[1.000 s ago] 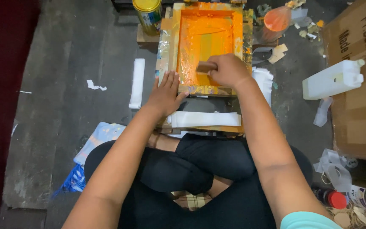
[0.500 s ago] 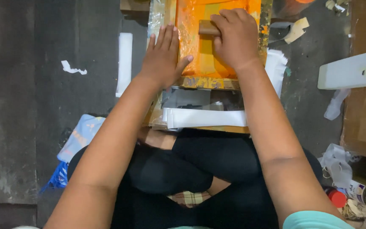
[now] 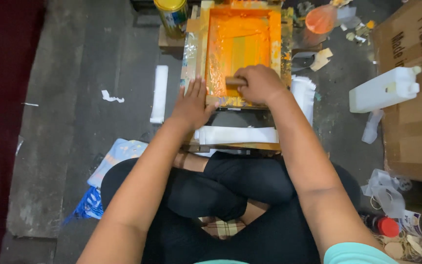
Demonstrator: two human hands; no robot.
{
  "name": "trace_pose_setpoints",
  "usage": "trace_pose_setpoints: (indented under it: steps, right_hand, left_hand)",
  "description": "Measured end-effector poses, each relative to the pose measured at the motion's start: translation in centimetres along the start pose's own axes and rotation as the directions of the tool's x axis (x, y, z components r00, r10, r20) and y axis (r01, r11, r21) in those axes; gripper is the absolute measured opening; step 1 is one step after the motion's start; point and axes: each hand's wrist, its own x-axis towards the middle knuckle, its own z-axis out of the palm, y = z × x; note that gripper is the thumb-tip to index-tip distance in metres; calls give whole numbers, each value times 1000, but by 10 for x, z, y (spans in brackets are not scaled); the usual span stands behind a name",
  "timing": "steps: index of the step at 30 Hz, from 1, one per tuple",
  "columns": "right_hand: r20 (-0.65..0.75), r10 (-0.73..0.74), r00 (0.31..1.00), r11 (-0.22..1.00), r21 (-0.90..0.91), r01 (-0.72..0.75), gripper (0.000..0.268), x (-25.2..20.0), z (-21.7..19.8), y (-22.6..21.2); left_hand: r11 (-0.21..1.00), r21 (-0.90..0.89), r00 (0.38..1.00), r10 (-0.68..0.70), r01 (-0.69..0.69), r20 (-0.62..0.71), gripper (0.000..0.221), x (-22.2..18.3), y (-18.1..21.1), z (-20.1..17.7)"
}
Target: Manual screen printing process involving spreading orange ink with a squeegee and handling white strips.
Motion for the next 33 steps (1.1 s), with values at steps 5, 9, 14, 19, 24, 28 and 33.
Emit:
trace_pose_setpoints:
  steps: [5, 9, 14, 19, 24, 28, 33]
  right_hand:
    - [7, -20, 1000, 998, 68, 20, 19, -16, -8, -9]
    - [-109, -52, 993, 993, 103, 63, 18, -14, -9, -5]
    - [-220, -94, 971, 994, 42, 106, 8, 1, -2, 7]
    - [-370, -135, 919, 988, 15, 151, 23, 20, 8, 21]
    - [-473, -218, 854, 976, -126, 179, 44, 51, 26, 52]
    - [-650, -310, 693, 941, -314, 127, 43, 60, 33, 41]
    - [-534, -305, 788, 942, -293, 166, 43, 61, 41, 47]
  left_hand:
    - [1000, 12, 1000, -17, 17, 24, 93, -28, 4, 6]
    - [1000, 19, 999, -14, 14, 29, 92, -29, 2, 8]
    - [999, -38, 999, -35, 36, 9, 87, -16, 4, -1]
    - [999, -26, 1000, -30, 30, -2, 87, 14, -1, -10]
    - [999, -40, 998, 3, -6, -66, 88, 48, -10, -19]
    - [991, -87, 959, 73, -101, -274, 83, 92, -28, 8]
    - [996, -44, 962, 63, -77, -267, 83, 92, -24, 2]
